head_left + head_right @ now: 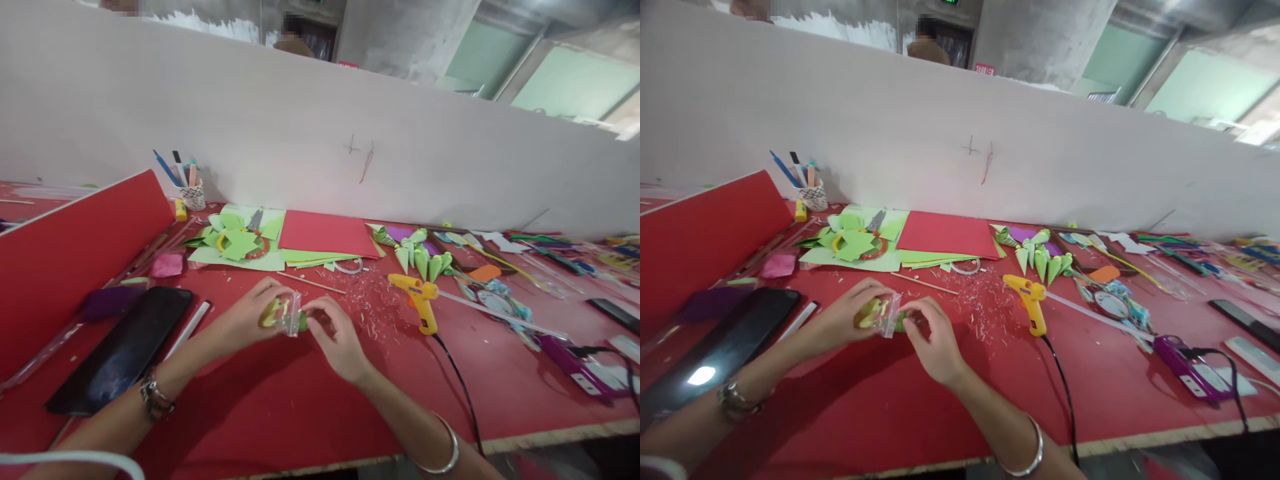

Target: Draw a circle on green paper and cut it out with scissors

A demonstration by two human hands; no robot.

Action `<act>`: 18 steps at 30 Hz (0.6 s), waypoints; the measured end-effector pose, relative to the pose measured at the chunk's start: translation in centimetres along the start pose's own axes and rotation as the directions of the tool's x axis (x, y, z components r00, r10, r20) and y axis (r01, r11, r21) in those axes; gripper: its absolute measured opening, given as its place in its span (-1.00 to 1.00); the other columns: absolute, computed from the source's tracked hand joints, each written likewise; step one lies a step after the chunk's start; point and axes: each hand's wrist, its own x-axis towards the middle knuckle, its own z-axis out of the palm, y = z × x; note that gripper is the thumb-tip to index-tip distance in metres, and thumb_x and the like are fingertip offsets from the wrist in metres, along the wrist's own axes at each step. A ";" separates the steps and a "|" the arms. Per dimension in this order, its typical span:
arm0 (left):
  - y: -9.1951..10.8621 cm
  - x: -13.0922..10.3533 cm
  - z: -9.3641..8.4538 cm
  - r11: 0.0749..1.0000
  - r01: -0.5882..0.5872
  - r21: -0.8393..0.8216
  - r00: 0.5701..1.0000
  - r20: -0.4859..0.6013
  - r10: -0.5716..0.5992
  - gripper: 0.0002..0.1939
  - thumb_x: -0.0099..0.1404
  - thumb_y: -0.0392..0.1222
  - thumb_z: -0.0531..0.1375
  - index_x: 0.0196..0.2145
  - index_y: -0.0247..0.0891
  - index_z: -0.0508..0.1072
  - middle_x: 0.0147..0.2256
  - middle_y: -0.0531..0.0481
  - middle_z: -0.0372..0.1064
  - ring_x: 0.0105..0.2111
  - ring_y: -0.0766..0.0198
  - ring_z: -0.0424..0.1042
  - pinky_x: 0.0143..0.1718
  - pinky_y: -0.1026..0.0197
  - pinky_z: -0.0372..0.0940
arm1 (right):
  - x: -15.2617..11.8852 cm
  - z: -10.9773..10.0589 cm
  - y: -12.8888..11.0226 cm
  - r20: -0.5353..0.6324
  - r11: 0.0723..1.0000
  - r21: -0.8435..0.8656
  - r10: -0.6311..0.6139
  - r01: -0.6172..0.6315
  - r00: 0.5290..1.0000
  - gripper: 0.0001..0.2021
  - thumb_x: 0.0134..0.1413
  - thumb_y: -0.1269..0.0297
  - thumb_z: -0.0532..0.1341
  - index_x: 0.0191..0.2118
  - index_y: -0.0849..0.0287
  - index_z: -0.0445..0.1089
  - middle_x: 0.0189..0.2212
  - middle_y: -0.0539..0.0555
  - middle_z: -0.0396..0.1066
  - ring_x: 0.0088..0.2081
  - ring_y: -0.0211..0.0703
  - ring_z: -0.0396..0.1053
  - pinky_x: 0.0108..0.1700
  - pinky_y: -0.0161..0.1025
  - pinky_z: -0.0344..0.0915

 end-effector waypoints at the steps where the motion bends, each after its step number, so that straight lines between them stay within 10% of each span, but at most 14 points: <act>1: 0.3 0.1 0.4 1.000 -0.015 -0.017 1.000 -0.017 0.014 -0.63 0.11 -0.23 0.18 -0.11 -0.22 0.22 -0.18 -0.04 0.21 -0.16 0.23 0.27 -0.13 0.19 0.22 | 0.1 -0.1 0.0 -0.003 1.000 0.004 -0.008 0.008 1.000 -0.86 0.09 0.38 0.07 -0.25 0.12 0.32 -0.32 0.04 0.29 -0.27 -0.24 0.29 -0.24 -0.30 0.24; 18: 1.3 -0.7 2.4 0.895 -0.014 0.446 0.997 -0.061 0.046 -0.68 0.19 -0.10 0.12 -0.11 -0.25 0.26 -0.22 -0.12 0.36 -0.24 0.12 0.37 -0.28 0.15 0.28 | -0.1 0.9 0.7 0.058 0.910 0.270 0.312 -0.316 0.948 -0.91 -0.09 0.34 0.19 -0.36 0.15 0.31 -0.41 0.02 0.35 -0.35 -0.24 0.31 -0.26 -0.26 0.29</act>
